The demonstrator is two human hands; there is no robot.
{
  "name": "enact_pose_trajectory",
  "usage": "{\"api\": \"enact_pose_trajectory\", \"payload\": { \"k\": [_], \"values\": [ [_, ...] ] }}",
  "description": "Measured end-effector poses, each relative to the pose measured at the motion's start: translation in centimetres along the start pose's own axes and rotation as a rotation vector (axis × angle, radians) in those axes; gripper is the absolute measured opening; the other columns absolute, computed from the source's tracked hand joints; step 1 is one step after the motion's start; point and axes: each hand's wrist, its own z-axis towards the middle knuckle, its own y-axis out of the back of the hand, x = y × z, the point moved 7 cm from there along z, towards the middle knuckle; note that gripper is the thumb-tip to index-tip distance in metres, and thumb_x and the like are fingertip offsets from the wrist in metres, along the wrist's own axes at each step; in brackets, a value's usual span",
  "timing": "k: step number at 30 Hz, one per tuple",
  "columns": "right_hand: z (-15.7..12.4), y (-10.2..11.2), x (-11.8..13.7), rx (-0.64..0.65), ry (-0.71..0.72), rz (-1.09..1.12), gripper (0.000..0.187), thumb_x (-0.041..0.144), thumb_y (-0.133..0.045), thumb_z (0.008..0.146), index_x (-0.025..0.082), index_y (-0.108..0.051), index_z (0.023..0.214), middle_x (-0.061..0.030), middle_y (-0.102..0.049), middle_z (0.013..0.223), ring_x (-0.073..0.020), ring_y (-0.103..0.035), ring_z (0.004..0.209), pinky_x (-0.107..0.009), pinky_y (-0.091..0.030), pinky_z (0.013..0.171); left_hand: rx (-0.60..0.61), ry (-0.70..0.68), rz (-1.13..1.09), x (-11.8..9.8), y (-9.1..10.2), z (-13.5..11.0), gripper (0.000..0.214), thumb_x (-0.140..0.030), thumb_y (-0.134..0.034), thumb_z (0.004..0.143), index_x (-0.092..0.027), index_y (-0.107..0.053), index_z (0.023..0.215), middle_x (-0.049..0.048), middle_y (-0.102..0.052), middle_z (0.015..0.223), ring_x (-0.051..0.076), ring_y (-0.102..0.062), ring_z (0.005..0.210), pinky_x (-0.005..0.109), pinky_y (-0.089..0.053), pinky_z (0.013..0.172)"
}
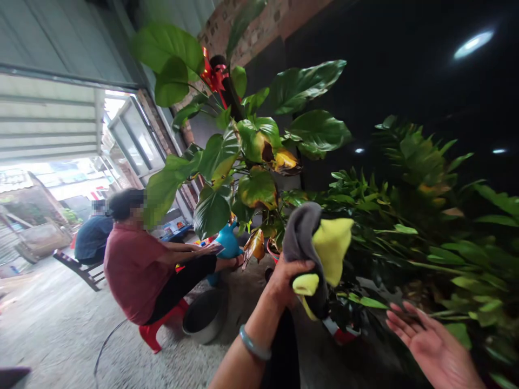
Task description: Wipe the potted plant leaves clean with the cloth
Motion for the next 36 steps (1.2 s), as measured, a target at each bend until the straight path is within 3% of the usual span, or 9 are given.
{"api": "enact_pose_trajectory", "payload": {
  "k": [2, 5, 9, 12, 16, 23, 26, 31, 36],
  "values": [
    [-0.2, -0.2, 0.0, 0.011, 0.019, 0.006, 0.024, 0.02, -0.067, 0.046, 0.021, -0.066, 0.07, -0.0082, -0.073, 0.071, -0.0228, -0.07, 0.063, -0.031, -0.059, 0.055, -0.104, -0.023, -0.024, 0.0, 0.4, 1.4, 0.042, -0.021, -0.085, 0.039, -0.013, -0.069, 0.077, 0.002, -0.07, 0.066, 0.016, -0.062, 0.055, 0.029, -0.051, 0.058],
    [0.3, 0.1, -0.4, 0.027, 0.005, -0.005, 0.027, 0.02, -0.068, 0.048, 0.022, -0.064, 0.075, -0.0082, -0.073, 0.074, -0.0238, -0.071, 0.069, -0.033, -0.059, 0.058, -0.221, 0.13, 0.044, 4.7, 1.3, 0.9, 0.033, -0.021, -0.083, 0.038, -0.013, -0.067, 0.066, 0.0006, -0.066, 0.056, 0.014, -0.057, 0.049, 0.027, -0.048, 0.053],
    [1.8, 1.6, -1.0, 0.003, -0.012, -0.069, 0.029, 0.021, -0.072, 0.048, 0.024, -0.06, 0.075, -0.0044, -0.07, 0.07, -0.0223, -0.068, 0.065, -0.033, -0.057, 0.058, -0.006, 0.331, 0.119, 9.6, -1.0, -2.4, 0.039, -0.022, -0.085, 0.041, -0.011, -0.076, 0.078, 0.0068, -0.071, 0.07, 0.02, -0.064, 0.063, 0.032, -0.05, 0.063],
    [2.2, 2.1, -0.8, -0.017, 0.029, -0.076, 0.027, 0.023, -0.071, 0.05, 0.026, -0.056, 0.072, -0.0005, -0.066, 0.065, -0.0201, -0.064, 0.06, -0.033, -0.057, 0.058, 0.174, 0.223, 0.166, 7.2, -5.1, -2.0, 0.049, -0.021, -0.089, 0.036, -0.012, -0.078, 0.083, 0.0087, -0.074, 0.082, 0.025, -0.065, 0.076, 0.037, -0.051, 0.074],
    [1.6, 1.2, -0.6, 0.053, 0.039, -0.037, 0.031, 0.025, -0.07, 0.052, 0.024, -0.061, 0.082, -0.0055, -0.072, 0.076, -0.0226, -0.07, 0.071, -0.034, -0.059, 0.063, 0.15, 0.085, 0.043, 3.4, -8.0, 2.1, 0.054, -0.026, -0.091, 0.028, -0.012, -0.076, 0.078, 0.0065, -0.073, 0.079, 0.021, -0.063, 0.071, 0.037, -0.052, 0.076],
    [1.6, 1.6, -1.3, -0.033, -0.068, -0.043, 0.026, 0.018, -0.07, 0.047, 0.02, -0.061, 0.071, -0.0054, -0.068, 0.057, -0.0198, -0.065, 0.051, -0.027, -0.055, 0.049, 0.043, 0.369, 0.285, 10.8, -1.9, 0.0, 0.038, -0.014, -0.085, 0.036, -0.015, -0.075, 0.072, 0.0063, -0.072, 0.077, 0.029, -0.068, 0.081, 0.043, -0.051, 0.08],
    [1.9, 1.6, -1.3, -0.011, -0.052, -0.037, 0.03, 0.018, -0.071, 0.044, 0.02, -0.063, 0.073, -0.0043, -0.068, 0.058, -0.0193, -0.065, 0.051, -0.027, -0.056, 0.049, 0.157, 0.359, 0.208, 9.4, -2.6, -0.8, 0.042, -0.013, -0.084, 0.037, -0.014, -0.076, 0.079, 0.0099, -0.073, 0.083, 0.031, -0.068, 0.083, 0.045, -0.051, 0.082],
    [1.6, 0.9, -0.8, 0.078, 0.024, -0.033, 0.037, 0.024, -0.074, 0.047, 0.021, -0.063, 0.082, -0.0064, -0.074, 0.075, -0.0236, -0.071, 0.07, -0.033, -0.059, 0.062, 0.102, 0.115, 0.001, 3.8, -5.4, 3.4, 0.047, -0.017, -0.086, 0.036, -0.014, -0.075, 0.082, 0.0043, -0.073, 0.075, 0.019, -0.065, 0.067, 0.038, -0.053, 0.079],
    [1.6, 1.2, -1.1, 0.018, 0.012, -0.056, 0.034, 0.025, -0.073, 0.051, 0.024, -0.058, 0.081, -0.0054, -0.071, 0.073, -0.0238, -0.07, 0.07, -0.033, -0.057, 0.062, -0.011, 0.305, 0.179, 9.1, -2.1, 1.9, 0.04, -0.015, -0.085, 0.036, -0.012, -0.075, 0.075, 0.0045, -0.071, 0.071, 0.02, -0.064, 0.066, 0.036, -0.051, 0.073]
  ]
}}
